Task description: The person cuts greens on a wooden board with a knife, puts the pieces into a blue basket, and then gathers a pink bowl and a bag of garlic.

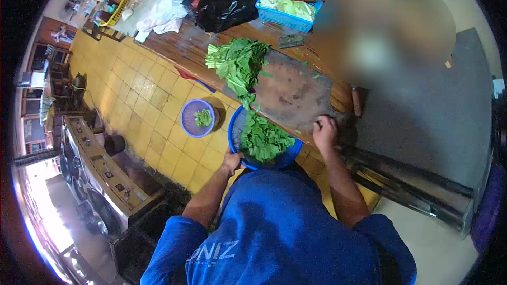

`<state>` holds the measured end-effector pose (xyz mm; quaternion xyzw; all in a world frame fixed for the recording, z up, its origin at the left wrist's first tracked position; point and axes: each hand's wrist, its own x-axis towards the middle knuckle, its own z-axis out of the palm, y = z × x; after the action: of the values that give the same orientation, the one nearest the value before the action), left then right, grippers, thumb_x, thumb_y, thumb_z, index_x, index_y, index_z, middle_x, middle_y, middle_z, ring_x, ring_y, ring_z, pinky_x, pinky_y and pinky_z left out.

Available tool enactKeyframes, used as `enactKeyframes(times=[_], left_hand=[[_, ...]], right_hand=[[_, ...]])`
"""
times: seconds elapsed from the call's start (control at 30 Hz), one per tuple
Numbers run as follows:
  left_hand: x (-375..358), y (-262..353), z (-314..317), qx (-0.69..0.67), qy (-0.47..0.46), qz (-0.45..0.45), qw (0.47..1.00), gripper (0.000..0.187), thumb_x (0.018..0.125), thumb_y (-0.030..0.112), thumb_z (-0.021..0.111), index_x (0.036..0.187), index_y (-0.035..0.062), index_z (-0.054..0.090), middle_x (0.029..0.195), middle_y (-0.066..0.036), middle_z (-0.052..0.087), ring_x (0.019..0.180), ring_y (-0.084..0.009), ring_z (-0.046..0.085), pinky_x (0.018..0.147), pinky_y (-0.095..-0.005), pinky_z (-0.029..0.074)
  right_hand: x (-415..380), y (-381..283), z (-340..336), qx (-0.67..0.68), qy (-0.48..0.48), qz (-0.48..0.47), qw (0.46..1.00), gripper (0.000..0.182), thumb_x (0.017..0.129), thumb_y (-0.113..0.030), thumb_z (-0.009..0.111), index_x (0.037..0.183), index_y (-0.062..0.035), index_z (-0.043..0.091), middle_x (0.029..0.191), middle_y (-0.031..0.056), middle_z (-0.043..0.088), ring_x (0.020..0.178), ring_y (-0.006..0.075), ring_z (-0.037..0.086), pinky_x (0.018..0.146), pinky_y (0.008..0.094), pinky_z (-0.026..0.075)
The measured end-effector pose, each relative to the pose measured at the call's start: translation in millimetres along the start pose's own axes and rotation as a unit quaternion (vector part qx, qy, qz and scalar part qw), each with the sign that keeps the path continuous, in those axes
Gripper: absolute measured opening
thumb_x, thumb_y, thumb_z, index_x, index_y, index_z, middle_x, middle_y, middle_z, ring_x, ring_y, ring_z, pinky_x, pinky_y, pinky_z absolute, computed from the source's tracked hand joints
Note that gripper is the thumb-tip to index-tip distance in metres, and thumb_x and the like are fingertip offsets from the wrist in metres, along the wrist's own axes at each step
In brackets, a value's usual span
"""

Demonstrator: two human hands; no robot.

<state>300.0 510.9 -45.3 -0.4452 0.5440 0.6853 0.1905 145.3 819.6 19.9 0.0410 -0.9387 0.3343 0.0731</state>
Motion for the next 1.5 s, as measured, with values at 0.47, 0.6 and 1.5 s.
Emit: enactKeyframes(times=[0.47, 0.6, 1.5], left_hand=[[-4, -4, -38, 0.031, -0.066, -0.033, 0.997, 0.051, 0.077, 0.002, 0.056, 0.124, 0.0181, 0.044, 0.096, -0.006, 0.059, 0.067, -0.0178, 0.060, 0.053, -0.0365, 0.059], [-9, -8, -53, 0.059, -0.066, -0.027, 0.996, 0.049, 0.076, 0.000, 0.054, 0.122, 0.0143, 0.046, 0.091, -0.008, 0.060, 0.066, -0.0197, 0.062, 0.053, -0.0360, 0.058], [-32, -16, -162, -0.021, 0.003, 0.049, 0.999, 0.051, 0.074, 0.010, 0.059, 0.123, 0.0073, 0.047, 0.073, -0.006, 0.059, 0.045, -0.0144, 0.054, 0.035, -0.0250, 0.043]], right_hand=[[-51, -34, 44, -0.079, 0.014, -0.169, 0.982, 0.004, 0.076, -0.003, 0.056, 0.080, -0.0031, 0.057, 0.075, 0.0197, 0.056, 0.072, 0.0394, 0.056, 0.066, 0.0462, 0.045], [-53, -59, 69, -0.050, -0.014, -0.126, 0.991, 0.004, 0.077, -0.006, 0.058, 0.075, -0.0029, 0.058, 0.074, 0.0188, 0.059, 0.070, 0.0387, 0.057, 0.067, 0.0463, 0.046], [-114, 20, 180, 0.384, -0.423, 0.349, 0.743, 0.050, 0.079, -0.014, 0.064, 0.125, -0.0047, 0.045, 0.115, 0.0200, 0.054, 0.093, 0.0364, 0.060, 0.076, 0.0467, 0.054]])
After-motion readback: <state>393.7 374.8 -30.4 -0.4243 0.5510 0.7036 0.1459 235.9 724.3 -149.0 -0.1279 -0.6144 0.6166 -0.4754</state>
